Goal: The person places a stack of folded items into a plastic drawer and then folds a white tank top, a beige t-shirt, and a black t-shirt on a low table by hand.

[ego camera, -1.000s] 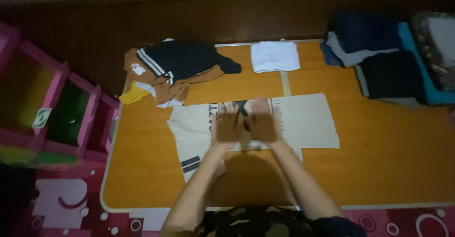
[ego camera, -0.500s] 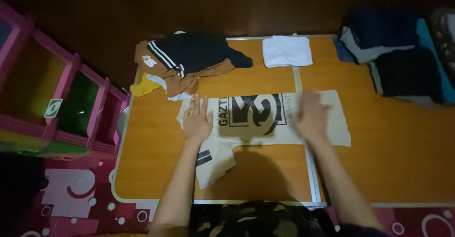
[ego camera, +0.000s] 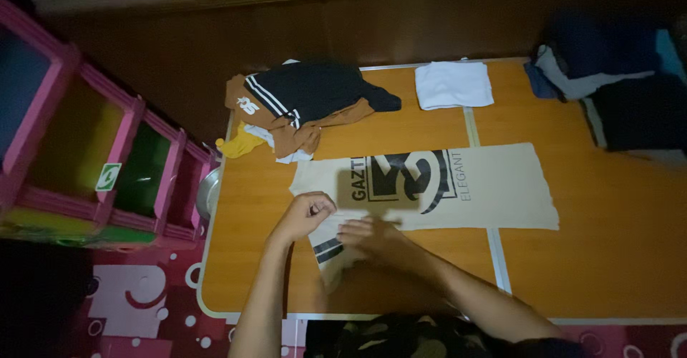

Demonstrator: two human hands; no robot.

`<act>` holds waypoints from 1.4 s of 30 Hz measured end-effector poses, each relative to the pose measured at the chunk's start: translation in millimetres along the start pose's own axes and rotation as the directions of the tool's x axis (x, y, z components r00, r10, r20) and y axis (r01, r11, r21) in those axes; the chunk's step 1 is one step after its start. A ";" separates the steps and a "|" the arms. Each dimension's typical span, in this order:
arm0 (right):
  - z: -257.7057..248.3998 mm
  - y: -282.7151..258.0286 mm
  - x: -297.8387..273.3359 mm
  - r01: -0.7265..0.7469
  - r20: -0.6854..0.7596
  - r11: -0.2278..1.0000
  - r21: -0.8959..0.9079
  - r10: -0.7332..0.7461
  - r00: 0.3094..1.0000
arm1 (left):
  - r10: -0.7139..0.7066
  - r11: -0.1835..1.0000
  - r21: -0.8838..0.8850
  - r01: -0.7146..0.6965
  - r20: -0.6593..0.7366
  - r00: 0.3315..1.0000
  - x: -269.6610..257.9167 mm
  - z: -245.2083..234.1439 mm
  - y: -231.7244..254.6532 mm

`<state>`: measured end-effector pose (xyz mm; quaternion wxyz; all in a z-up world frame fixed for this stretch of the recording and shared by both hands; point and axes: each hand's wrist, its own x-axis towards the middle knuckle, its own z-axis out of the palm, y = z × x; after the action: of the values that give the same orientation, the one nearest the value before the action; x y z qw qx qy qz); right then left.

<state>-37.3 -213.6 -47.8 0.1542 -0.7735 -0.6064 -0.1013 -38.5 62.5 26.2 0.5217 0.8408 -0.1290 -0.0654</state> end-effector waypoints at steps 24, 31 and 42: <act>-58.3 41.7 28.2 -0.718 -0.217 0.605 0.343 0.795 0.566 | -0.193 0.721 0.517 0.461 -0.489 0.850 30.9 32.6 22.3; -66.0 29.7 50.7 -0.699 -0.105 0.715 0.024 0.697 0.709 | 0.258 0.809 0.584 0.068 -0.456 0.852 40.2 94.2 9.6; -109.2 48.3 -23.0 -0.929 0.083 0.360 0.083 0.927 0.367 | -0.238 0.590 0.759 0.275 -0.163 0.958 37.9 85.9 71.7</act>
<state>7.2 -284.4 40.5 0.2224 -0.9711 -0.0724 0.0465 -33.8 -52.5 52.8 0.0977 0.9934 -0.0106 -0.0594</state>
